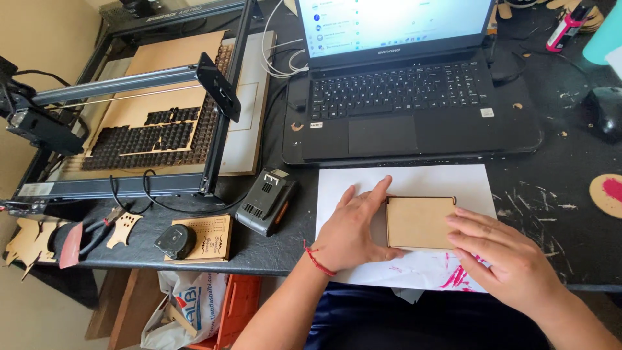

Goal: Assemble small laser-cut wooden boxes and check designs on a laptop

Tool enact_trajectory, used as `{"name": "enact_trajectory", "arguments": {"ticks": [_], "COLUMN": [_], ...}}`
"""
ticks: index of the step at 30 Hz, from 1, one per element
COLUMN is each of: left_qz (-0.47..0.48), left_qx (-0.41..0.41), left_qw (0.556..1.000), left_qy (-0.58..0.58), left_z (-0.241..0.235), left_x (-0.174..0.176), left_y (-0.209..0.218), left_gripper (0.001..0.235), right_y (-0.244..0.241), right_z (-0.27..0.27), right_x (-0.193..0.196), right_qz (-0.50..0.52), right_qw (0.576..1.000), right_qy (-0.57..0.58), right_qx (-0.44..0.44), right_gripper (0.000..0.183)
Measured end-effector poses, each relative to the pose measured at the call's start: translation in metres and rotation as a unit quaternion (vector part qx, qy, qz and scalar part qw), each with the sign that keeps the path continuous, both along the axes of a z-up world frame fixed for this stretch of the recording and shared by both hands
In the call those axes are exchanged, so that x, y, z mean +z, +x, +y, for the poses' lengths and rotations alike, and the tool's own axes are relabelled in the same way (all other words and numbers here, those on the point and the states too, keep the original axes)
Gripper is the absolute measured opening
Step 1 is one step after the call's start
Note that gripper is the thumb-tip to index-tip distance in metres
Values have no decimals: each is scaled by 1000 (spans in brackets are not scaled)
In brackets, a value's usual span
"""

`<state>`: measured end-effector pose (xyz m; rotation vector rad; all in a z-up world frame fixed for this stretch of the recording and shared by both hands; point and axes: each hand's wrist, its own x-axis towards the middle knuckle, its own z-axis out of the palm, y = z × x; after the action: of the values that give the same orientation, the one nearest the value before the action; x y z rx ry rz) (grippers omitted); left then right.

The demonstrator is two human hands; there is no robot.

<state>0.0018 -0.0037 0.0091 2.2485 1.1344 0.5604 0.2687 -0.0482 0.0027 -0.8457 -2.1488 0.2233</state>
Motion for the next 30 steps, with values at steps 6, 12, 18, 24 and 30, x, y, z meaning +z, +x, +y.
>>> {"name": "enact_trajectory", "arguments": {"ticks": [6,12,18,24,30], "left_qz": [-34,-51,-9,13,24], "left_qx": [-16,-8,-30,-23,-20], "left_qw": [999,997,999,999,999], "left_qy": [-7,-50,-23,-38,-31], "left_z": [-2,-3,2,-2,-5], "left_x": [10,28,21,30,32], "left_y": [-6,-2,-1,6,10], "left_gripper": [103,84,88,87,86], "right_y": [11,13,13,10,8], "right_z": [-2,-2,-1,-2,-3], "right_x": [-23,-35,-41,-38,-40], "right_qz": [3,-17,5,0,-18], "right_qw": [996,966,947,951,961], "right_qy": [-70,-208,-261,-247,-212], "right_qx": [-54,-155,-185,-188,-174], "right_gripper": [44,72,81,80,74]}}
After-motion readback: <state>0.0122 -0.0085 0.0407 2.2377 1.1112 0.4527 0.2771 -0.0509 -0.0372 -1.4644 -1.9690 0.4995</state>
